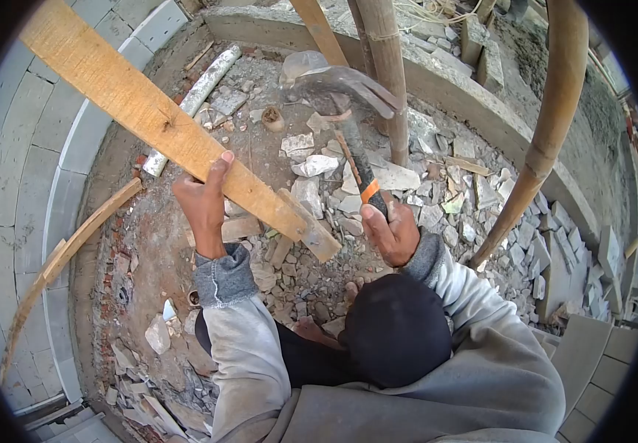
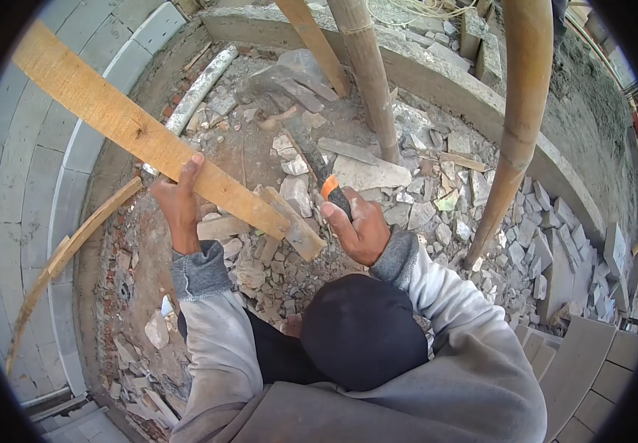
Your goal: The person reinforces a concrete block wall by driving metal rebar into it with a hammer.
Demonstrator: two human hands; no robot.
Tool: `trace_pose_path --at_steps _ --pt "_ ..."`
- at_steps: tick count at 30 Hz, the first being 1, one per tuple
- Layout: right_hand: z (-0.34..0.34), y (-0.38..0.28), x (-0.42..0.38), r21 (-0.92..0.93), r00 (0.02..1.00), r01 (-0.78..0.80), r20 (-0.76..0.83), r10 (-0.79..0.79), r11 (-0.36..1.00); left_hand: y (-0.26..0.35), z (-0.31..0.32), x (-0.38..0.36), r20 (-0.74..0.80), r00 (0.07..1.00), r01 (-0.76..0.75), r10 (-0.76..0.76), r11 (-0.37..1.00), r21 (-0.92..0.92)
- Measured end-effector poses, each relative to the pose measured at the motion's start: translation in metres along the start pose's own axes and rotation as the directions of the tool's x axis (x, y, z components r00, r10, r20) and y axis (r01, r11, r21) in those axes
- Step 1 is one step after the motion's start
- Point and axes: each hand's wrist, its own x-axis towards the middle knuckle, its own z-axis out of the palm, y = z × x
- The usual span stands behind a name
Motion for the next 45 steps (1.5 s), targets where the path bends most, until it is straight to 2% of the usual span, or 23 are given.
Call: trace_pose_path --at_steps 3,4,7,8,11,12,14,17,19,20,22,24,25,27,30,33,34,36,39,40,43,44,45 --pt "0.012 0.044 -0.013 -0.111 0.992 0.129 0.001 -0.130 0.985 0.001 0.002 0.002 0.001 1.000 -0.016 0.016 1.000 0.023" --pt "0.020 0.072 -0.022 -0.331 0.995 0.076 0.086 -0.050 0.941 0.002 0.003 0.001 0.004 1.000 -0.024 0.024 0.999 0.041" --pt "0.045 0.135 -0.024 -0.494 0.897 -0.093 0.335 0.288 0.865 -0.005 0.012 -0.009 0.026 0.998 -0.060 0.061 0.997 -0.042" --pt "0.048 0.142 -0.020 -0.462 0.929 -0.049 0.304 0.210 0.886 -0.008 0.017 0.000 0.018 0.999 -0.049 0.050 0.998 -0.047" --pt "0.014 0.026 0.002 -0.330 0.909 -0.236 0.258 0.328 0.914 -0.015 0.012 -0.006 0.048 0.998 0.037 -0.038 0.999 0.010" --pt "0.005 0.009 0.007 -0.228 0.965 -0.139 0.186 0.183 0.964 -0.013 0.013 -0.003 0.040 0.999 0.018 -0.019 1.000 0.019" --pt "0.002 -0.012 0.007 -0.030 0.997 0.081 -0.007 -0.081 0.996 -0.012 0.010 -0.004 0.040 0.999 0.003 -0.004 0.999 0.033" --pt "0.020 0.055 -0.016 -0.148 0.977 0.184 -0.079 -0.197 0.972 -0.012 0.013 -0.001 0.038 0.999 0.005 -0.005 1.000 0.004" --pt "0.032 0.140 -0.038 -0.409 0.969 -0.052 0.199 0.145 0.911 -0.017 0.015 -0.001 0.034 0.999 0.035 -0.035 0.999 -0.017" --pt "0.039 0.180 -0.046 -0.511 0.873 -0.158 0.327 0.361 0.845 -0.021 0.017 -0.009 0.041 0.999 0.029 -0.030 1.000 0.009" --pt "0.037 0.161 -0.034 -0.389 0.925 -0.237 0.190 0.329 0.890 -0.026 0.022 -0.008 0.046 0.999 -0.019 0.017 0.998 0.059" --pt "0.022 0.117 -0.031 -0.311 0.933 -0.273 0.143 0.329 0.910 -0.030 0.022 -0.006 0.036 0.998 0.059 -0.060 0.997 0.041" --pt "0.010 0.101 -0.026 -0.169 0.930 -0.326 0.118 0.347 0.930 -0.029 0.025 -0.003 0.035 0.996 0.086 -0.086 0.996 0.022" --pt "-0.010 0.046 -0.016 -0.031 0.980 -0.199 -0.006 0.199 0.979 -0.024 0.029 -0.002 0.022 0.999 0.047 -0.047 0.999 0.006" --pt "-0.011 0.060 -0.023 0.073 0.993 0.040 -0.110 -0.032 0.997 -0.020 0.039 0.000 0.007 0.998 0.062 -0.061 0.998 -0.030" --pt "0.006 0.120 -0.052 -0.369 0.998 -0.051 0.017 0.062 0.928 -0.020 0.042 -0.001 0.022 0.997 0.072 -0.071 0.995 -0.067" --pt "0.006 0.144 -0.063 -0.408 0.971 -0.117 0.145 0.190 0.905 -0.021 0.041 -0.003 0.029 0.997 0.078 -0.076 0.995 -0.068" --pt "0.007 0.184 -0.064 -0.495 0.835 -0.210 0.358 0.418 0.843 -0.019 0.043 0.006 0.041 0.998 0.044 -0.041 0.996 -0.072" --pt "-0.002 0.126 -0.059 -0.259 0.896 -0.342 0.200 0.396 0.904 -0.025 0.032 -0.013 0.032 0.997 0.077 -0.076 0.996 -0.036" --pt "-0.007 0.116 -0.055 -0.097 0.897 -0.405 0.150 0.416 0.909 -0.021 0.034 -0.010 0.040 0.996 0.079 -0.078 0.996 -0.034" --pt "-0.008 0.069 -0.042 0.255 0.944 -0.290 -0.084 0.320 0.922 -0.010 0.039 -0.006 0.043 0.996 0.082 -0.080 0.996 -0.038" --pt "-0.002 0.081 -0.044 0.311 0.952 -0.218 -0.142 0.272 0.925 -0.008 0.042 -0.005 0.044 0.995 0.087 -0.084 0.994 -0.066" --pt "0.011 0.103 -0.055 0.177 0.958 -0.209 -0.159 0.238 0.962 -0.007 0.043 -0.005 0.054 0.994 0.096 -0.091 0.991 -0.090"
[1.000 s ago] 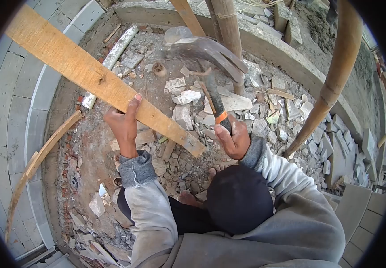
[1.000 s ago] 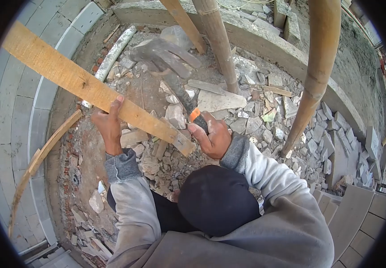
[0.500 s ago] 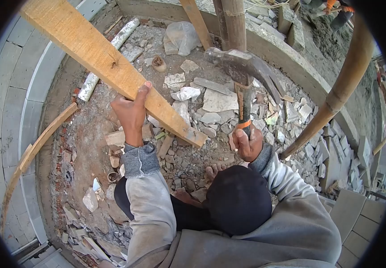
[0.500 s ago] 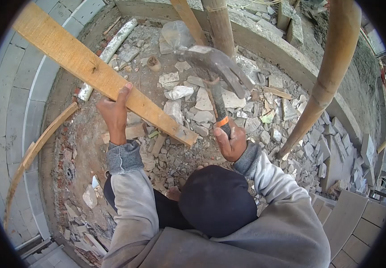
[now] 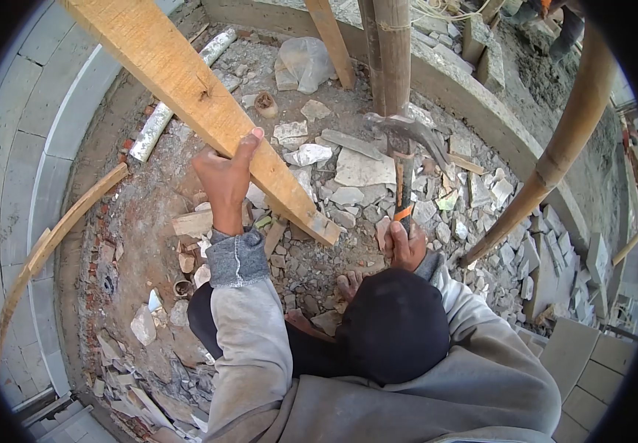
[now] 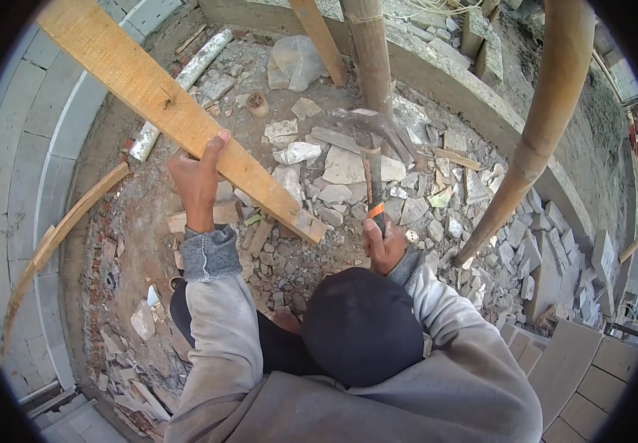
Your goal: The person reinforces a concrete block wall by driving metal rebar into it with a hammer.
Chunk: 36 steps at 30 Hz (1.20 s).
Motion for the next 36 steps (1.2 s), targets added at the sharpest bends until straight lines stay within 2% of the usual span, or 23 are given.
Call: trace_pose_path --at_steps 2,3,5,6,8,9,12,13,16,17,18,20,21,22,24,27,30,31,32,33,35,36 --pt "0.008 0.062 -0.013 -0.273 0.997 0.071 -0.009 -0.076 0.959 0.001 0.004 0.000 -0.001 1.000 0.000 0.000 1.000 0.005" --pt "0.003 0.088 -0.015 -0.393 0.990 -0.008 0.125 0.062 0.920 0.001 0.005 -0.003 -0.001 1.000 0.006 -0.006 1.000 0.008" --pt "-0.005 0.125 -0.010 -0.616 0.879 -0.093 0.318 0.355 0.782 -0.001 0.002 -0.004 -0.044 0.998 -0.046 0.048 0.998 0.041" --pt "-0.003 0.112 0.001 -0.575 0.892 -0.170 0.255 0.373 0.801 -0.004 -0.002 0.000 -0.081 0.993 -0.075 0.080 0.995 0.059" --pt "-0.004 0.051 -0.018 -0.480 0.865 -0.367 0.139 0.482 0.797 -0.011 -0.008 -0.004 -0.091 0.995 -0.027 0.031 0.999 0.044" --pt "-0.006 0.027 -0.021 -0.280 0.943 -0.255 0.140 0.302 0.925 -0.009 -0.005 -0.003 -0.098 0.995 -0.026 0.030 0.999 0.039" --pt "-0.008 -0.012 -0.021 0.048 0.996 -0.080 0.044 0.078 0.996 -0.006 0.004 -0.001 -0.148 0.987 -0.046 0.062 0.993 0.105" --pt "-0.015 -0.010 -0.019 0.048 0.996 0.014 0.087 -0.018 0.999 -0.004 0.009 0.002 -0.176 0.981 -0.061 0.085 0.989 0.135" --pt "-0.004 0.064 -0.028 -0.226 0.954 0.298 0.034 -0.298 0.927 -0.004 0.017 0.003 -0.232 0.969 -0.061 0.087 0.991 0.119" --pt "0.011 0.077 -0.039 -0.375 0.997 0.065 -0.006 -0.073 0.925 -0.005 0.018 0.004 -0.241 0.968 -0.052 0.077 0.993 0.108" --pt "0.016 0.079 -0.033 -0.447 0.994 -0.017 0.092 0.065 0.894 -0.008 0.018 0.004 -0.250 0.966 -0.043 0.066 0.995 0.095" --pt "0.026 0.078 -0.021 -0.588 0.901 -0.152 0.248 0.355 0.794 -0.005 0.019 0.001 -0.253 0.964 -0.048 0.077 0.992 0.117" --pt "0.019 0.081 -0.009 -0.580 0.862 -0.087 0.363 0.353 0.810 0.001 0.021 0.004 -0.272 0.955 -0.082 0.117 0.987 0.138" --pt "0.011 0.065 -0.004 -0.527 0.893 -0.092 0.331 0.304 0.845 0.002 0.020 0.001 -0.290 0.948 -0.086 0.132 0.982 0.168" --pt "-0.006 0.031 -0.025 -0.408 0.934 -0.155 0.236 0.268 0.900 -0.001 0.014 -0.005 -0.262 0.960 -0.056 0.100 0.984 0.171" --pt "-0.017 0.011 -0.031 -0.072 0.999 0.044 0.022 -0.043 0.996 0.000 0.019 0.001 -0.260 0.961 -0.061 0.098 0.987 0.146" --pt "-0.006 0.060 -0.033 -0.124 0.993 0.111 -0.035 -0.116 0.986 0.000 0.021 0.000 -0.261 0.961 -0.058 0.086 0.992 0.112" --pt "0.012 0.088 -0.039 -0.352 0.982 0.100 -0.114 -0.148 0.931 0.001 0.024 -0.001 -0.255 0.964 -0.057 0.080 0.994 0.095" --pt "0.010 0.092 -0.036 -0.438 1.000 -0.015 0.004 0.018 0.899 0.002 0.027 -0.004 -0.259 0.963 -0.057 0.079 0.994 0.093" --pt "0.009 0.091 -0.036 -0.528 0.974 -0.120 0.102 0.203 0.841 0.003 0.027 -0.009 -0.259 0.963 -0.052 0.076 0.994 0.096" --pt "0.008 0.088 -0.011 -0.606 0.907 -0.197 0.185 0.377 0.771 0.008 0.028 0.004 -0.273 0.958 -0.065 0.091 0.993 0.102" --pt "0.000 0.076 -0.006 -0.601 0.893 -0.218 0.195 0.406 0.769 0.010 0.027 0.005 -0.281 0.957 -0.042 0.073 0.993 0.114"
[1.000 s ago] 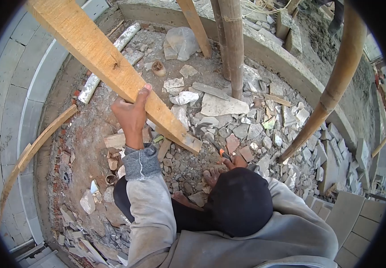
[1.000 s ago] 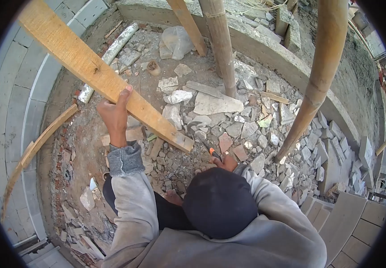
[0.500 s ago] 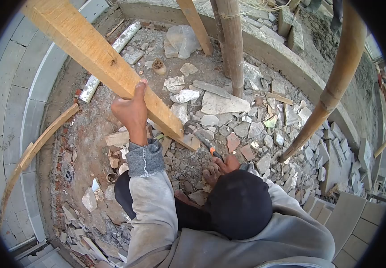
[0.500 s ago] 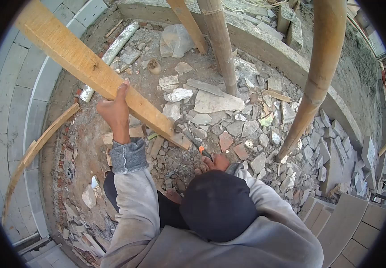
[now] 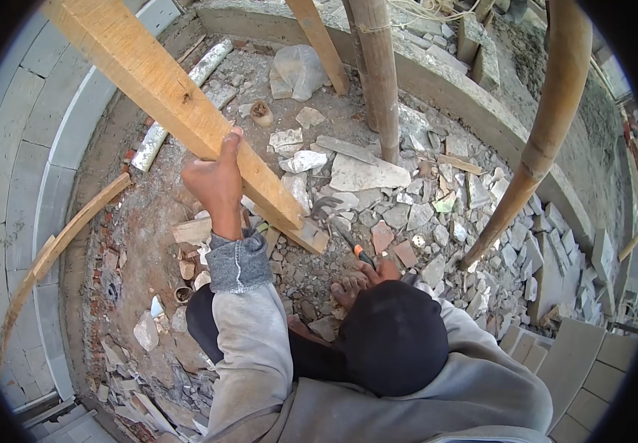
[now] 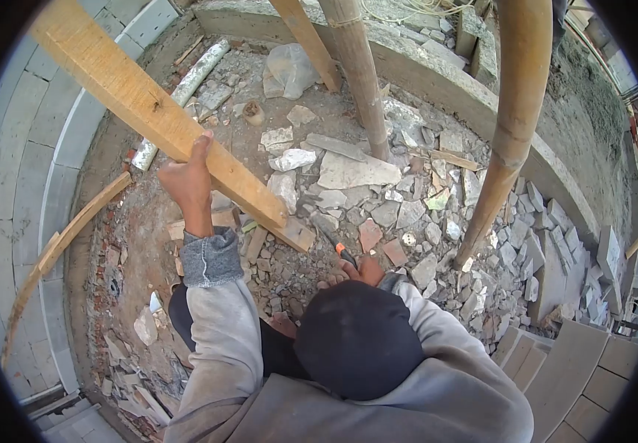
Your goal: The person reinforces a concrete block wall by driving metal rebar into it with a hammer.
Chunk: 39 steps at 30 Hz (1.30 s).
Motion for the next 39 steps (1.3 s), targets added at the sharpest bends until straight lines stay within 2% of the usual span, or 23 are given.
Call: trace_pose_path --at_steps 2,4,5,8,10,12,14,17,18,21,23,24,27,29,30,33,36,39 --pt "-0.014 -0.013 -0.032 0.172 0.996 0.065 -0.064 -0.054 0.983 -0.005 -0.007 -0.005 0.018 1.000 0.008 -0.008 1.000 0.023" --pt "-0.032 -0.032 -0.054 0.409 0.931 0.310 -0.312 -0.188 0.858 -0.008 -0.006 -0.003 0.026 0.999 -0.044 0.044 0.999 -0.007" --pt "-0.030 -0.032 -0.054 0.492 0.924 0.321 -0.349 -0.154 0.809 -0.007 -0.005 -0.005 0.035 0.999 -0.036 0.037 0.999 -0.017" --pt "0.027 0.012 -0.029 0.474 0.882 0.358 -0.456 -0.124 0.805 0.002 0.001 -0.007 0.043 0.998 -0.038 0.040 0.999 -0.038" --pt "0.063 0.045 -0.008 0.257 0.969 0.161 -0.223 -0.104 0.953 0.001 0.005 -0.010 0.036 0.998 -0.046 0.047 0.998 -0.031" --pt "0.046 0.027 -0.003 -0.039 0.992 0.113 0.059 -0.111 0.993 -0.018 -0.003 -0.005 0.042 0.996 -0.083 0.083 0.997 0.005" --pt "0.007 0.003 -0.008 0.094 0.979 0.203 -0.049 -0.199 0.975 -0.025 -0.004 -0.002 0.003 0.998 -0.068 0.068 0.998 0.013" --pt "-0.042 -0.034 -0.043 0.317 0.944 0.299 -0.237 -0.230 0.900 -0.013 0.006 0.002 0.020 1.000 -0.021 0.021 1.000 -0.019" --pt "-0.040 -0.038 -0.052 0.389 0.932 0.327 -0.285 -0.225 0.861 -0.013 0.001 0.000 0.026 1.000 -0.018 0.018 1.000 -0.012" --pt "0.002 -0.015 -0.037 0.403 0.889 0.362 -0.419 -0.182 0.840 -0.009 0.002 0.003 0.024 0.999 -0.038 0.038 0.999 -0.004" --pt "0.051 0.021 -0.001 0.082 0.971 0.210 -0.132 -0.198 0.974 -0.010 0.003 0.004 0.020 0.998 -0.053 0.053 0.998 -0.034" --pt "0.055 0.019 0.001 -0.100 0.988 0.152 0.014 -0.151 0.983 -0.012 0.003 0.002 0.019 0.998 -0.056 0.058 0.996 -0.065" --pt "0.036 0.015 -0.002 0.057 0.975 0.200 0.088 -0.204 0.978 -0.013 0.010 0.016 -0.003 0.998 -0.069 0.069 0.993 -0.091" --pt "0.027 -0.018 -0.050 0.313 0.994 0.106 -0.034 -0.100 0.944 -0.014 -0.003 0.010 0.009 1.000 -0.016 0.017 1.000 -0.013" --pt "0.003 -0.029 -0.044 0.399 0.989 0.114 -0.128 -0.068 0.910 -0.012 0.004 0.012 -0.002 0.999 -0.034 0.034 0.998 -0.053" --pt "-0.010 -0.035 -0.048 0.429 0.939 0.270 -0.315 -0.137 0.862 -0.011 -0.003 0.007 0.013 0.999 -0.043 0.043 0.998 -0.044" --pt "0.037 0.007 -0.016 0.157 0.975 0.184 -0.158 -0.159 0.970 -0.008 -0.002 0.006 0.026 0.999 -0.048 0.048 0.999 -0.006" --pt "0.061 0.024 0.004 -0.100 0.989 0.146 0.019 -0.145 0.984 -0.004 0.004 0.011 0.035 0.997 -0.066 0.068 0.997 -0.048"
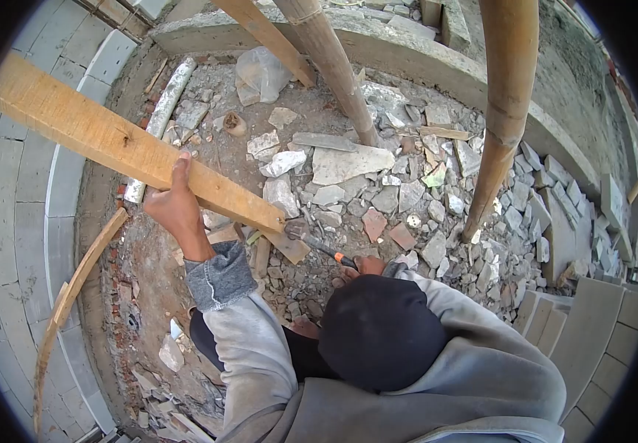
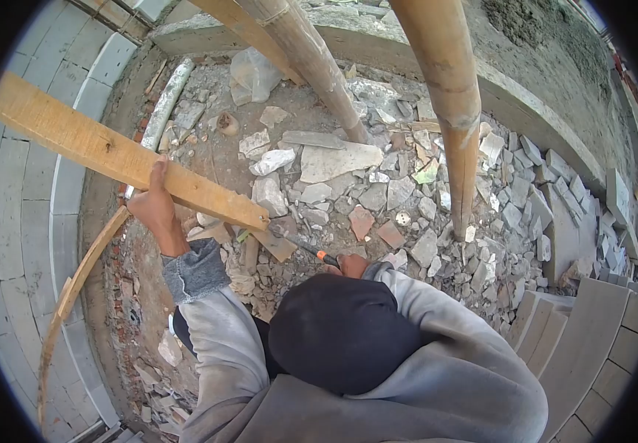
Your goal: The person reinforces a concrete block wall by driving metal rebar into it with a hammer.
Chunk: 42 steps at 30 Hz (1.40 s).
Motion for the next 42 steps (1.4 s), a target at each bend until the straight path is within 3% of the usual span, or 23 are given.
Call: trace_pose_path --at_steps 3,4,7,8,12,15,16,20,23,25,26,28,30,33,35,38,40,41,42 --pt "-0.029 -0.019 -0.023 0.110 0.999 -0.048 0.029 0.045 0.993 0.002 -0.011 -0.006 0.021 0.998 0.052 -0.052 0.999 0.005" --pt "-0.036 -0.025 -0.033 0.142 0.994 0.008 -0.112 0.008 0.990 0.005 -0.008 -0.005 0.027 0.999 0.044 -0.044 0.999 -0.013" --pt "-0.053 -0.033 -0.041 0.328 0.972 0.076 -0.236 0.004 0.941 0.008 -0.012 -0.008 0.043 0.998 0.041 -0.039 0.999 -0.033" --pt "-0.047 -0.026 -0.035 0.281 0.941 0.157 -0.334 -0.057 0.947 0.008 -0.013 -0.009 0.048 0.998 0.040 -0.038 0.998 -0.040" --pt "-0.052 -0.005 -0.009 0.399 0.996 0.077 -0.064 -0.056 0.914 0.008 -0.031 -0.008 0.051 0.997 0.057 -0.056 0.998 -0.012" --pt "-0.042 0.013 0.011 0.419 0.964 -0.203 0.246 0.105 0.885 0.001 -0.048 -0.006 0.073 0.994 0.082 -0.081 0.997 -0.006" --pt "-0.038 0.018 0.015 0.385 0.974 -0.192 0.191 0.125 0.903 0.000 -0.053 -0.006 0.082 0.994 0.079 -0.078 0.997 -0.010" --pt "-0.047 0.016 0.029 -0.099 0.975 -0.078 0.200 0.097 0.992 -0.002 -0.069 -0.009 0.158 0.983 0.103 -0.090 0.992 -0.076" --pt "-0.048 0.001 0.041 -0.219 0.988 0.118 -0.071 -0.137 0.969 0.000 -0.072 -0.013 0.235 0.965 0.170 -0.115 0.959 -0.228" --pt "-0.046 -0.030 0.048 0.205 0.958 0.276 0.019 -0.286 0.939 0.002 -0.068 -0.016 0.288 0.953 0.186 -0.099 0.938 -0.294" --pt "-0.042 -0.046 0.052 0.413 0.930 0.319 0.035 -0.365 0.853 0.002 -0.065 -0.018 0.318 0.944 0.198 -0.091 0.925 -0.325" --pt "-0.013 -0.062 0.071 0.637 0.866 0.386 -0.002 -0.500 0.667 0.011 -0.056 -0.025 0.371 0.927 0.197 -0.051 0.909 -0.367" --pt "-0.003 -0.072 0.092 0.519 0.794 0.567 -0.140 -0.592 0.639 0.018 -0.048 -0.030 0.398 0.917 0.190 -0.026 0.907 -0.377" --pt "-0.009 -0.071 0.098 0.448 0.750 0.640 -0.190 -0.634 0.624 0.024 -0.043 -0.035 0.409 0.913 0.179 -0.020 0.918 -0.354" --pt "-0.024 -0.066 0.086 0.592 0.868 0.389 0.019 -0.495 0.705 0.026 -0.042 -0.037 0.419 0.908 0.173 -0.015 0.924 -0.342" --pt "-0.038 -0.066 0.067 0.603 0.921 0.361 -0.109 -0.374 0.711 0.027 -0.043 -0.038 0.448 0.894 0.181 0.000 0.915 -0.360" --pt "-0.037 -0.067 0.063 0.843 0.966 -0.099 0.210 -0.154 0.529 0.026 -0.039 -0.040 0.436 0.900 0.176 0.003 0.913 -0.369" --pt "-0.030 -0.069 0.057 0.862 0.914 -0.339 0.397 -0.087 0.376 0.026 -0.040 -0.042 0.428 0.904 0.176 -0.003 0.914 -0.365" --pt "-0.025 -0.072 0.051 0.850 0.829 -0.488 0.522 -0.200 0.196 0.027 -0.038 -0.042 0.432 0.902 0.178 -0.004 0.915 -0.362"
